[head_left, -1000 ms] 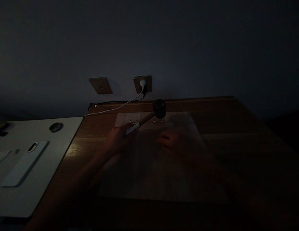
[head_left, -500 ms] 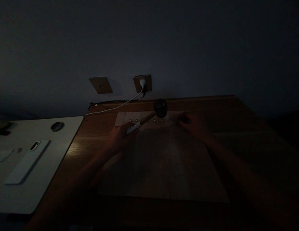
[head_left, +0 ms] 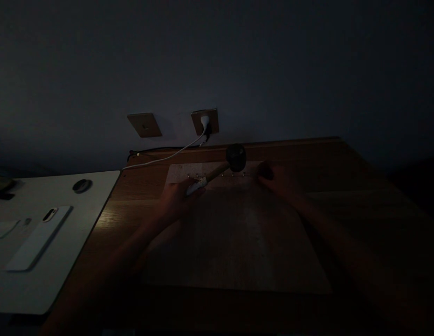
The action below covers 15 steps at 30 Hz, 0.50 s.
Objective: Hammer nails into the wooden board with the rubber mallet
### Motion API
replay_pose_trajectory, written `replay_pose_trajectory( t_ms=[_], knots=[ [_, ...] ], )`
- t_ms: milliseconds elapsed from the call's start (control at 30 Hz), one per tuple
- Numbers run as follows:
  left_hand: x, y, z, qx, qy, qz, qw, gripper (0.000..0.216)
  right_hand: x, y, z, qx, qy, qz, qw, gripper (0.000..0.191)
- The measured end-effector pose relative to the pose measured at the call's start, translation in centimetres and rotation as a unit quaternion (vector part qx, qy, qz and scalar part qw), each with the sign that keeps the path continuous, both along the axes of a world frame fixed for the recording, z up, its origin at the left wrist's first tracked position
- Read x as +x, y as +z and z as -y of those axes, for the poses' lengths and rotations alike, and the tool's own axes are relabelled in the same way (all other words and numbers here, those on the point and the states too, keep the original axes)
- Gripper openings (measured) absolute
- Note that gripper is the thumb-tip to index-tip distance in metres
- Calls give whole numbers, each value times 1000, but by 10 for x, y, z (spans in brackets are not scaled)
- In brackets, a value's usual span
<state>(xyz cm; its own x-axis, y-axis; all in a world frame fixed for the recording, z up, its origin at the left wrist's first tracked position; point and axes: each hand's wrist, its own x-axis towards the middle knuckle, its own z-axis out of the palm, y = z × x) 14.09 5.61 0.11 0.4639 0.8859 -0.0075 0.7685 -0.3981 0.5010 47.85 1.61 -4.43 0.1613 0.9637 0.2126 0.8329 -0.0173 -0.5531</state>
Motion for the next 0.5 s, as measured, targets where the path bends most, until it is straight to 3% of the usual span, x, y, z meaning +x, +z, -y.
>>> replay_pose_trajectory(
  t_ms=[267, 500],
  knots=[
    [31, 1, -1, 22, -48, 25, 998, 40, -7, 8, -2, -45, -25, -16, 999, 15],
    [43, 2, -2, 29, -75, -14, 997, 38, 8, 5, 16, -27, -44, -25, 998, 33]
  ],
)
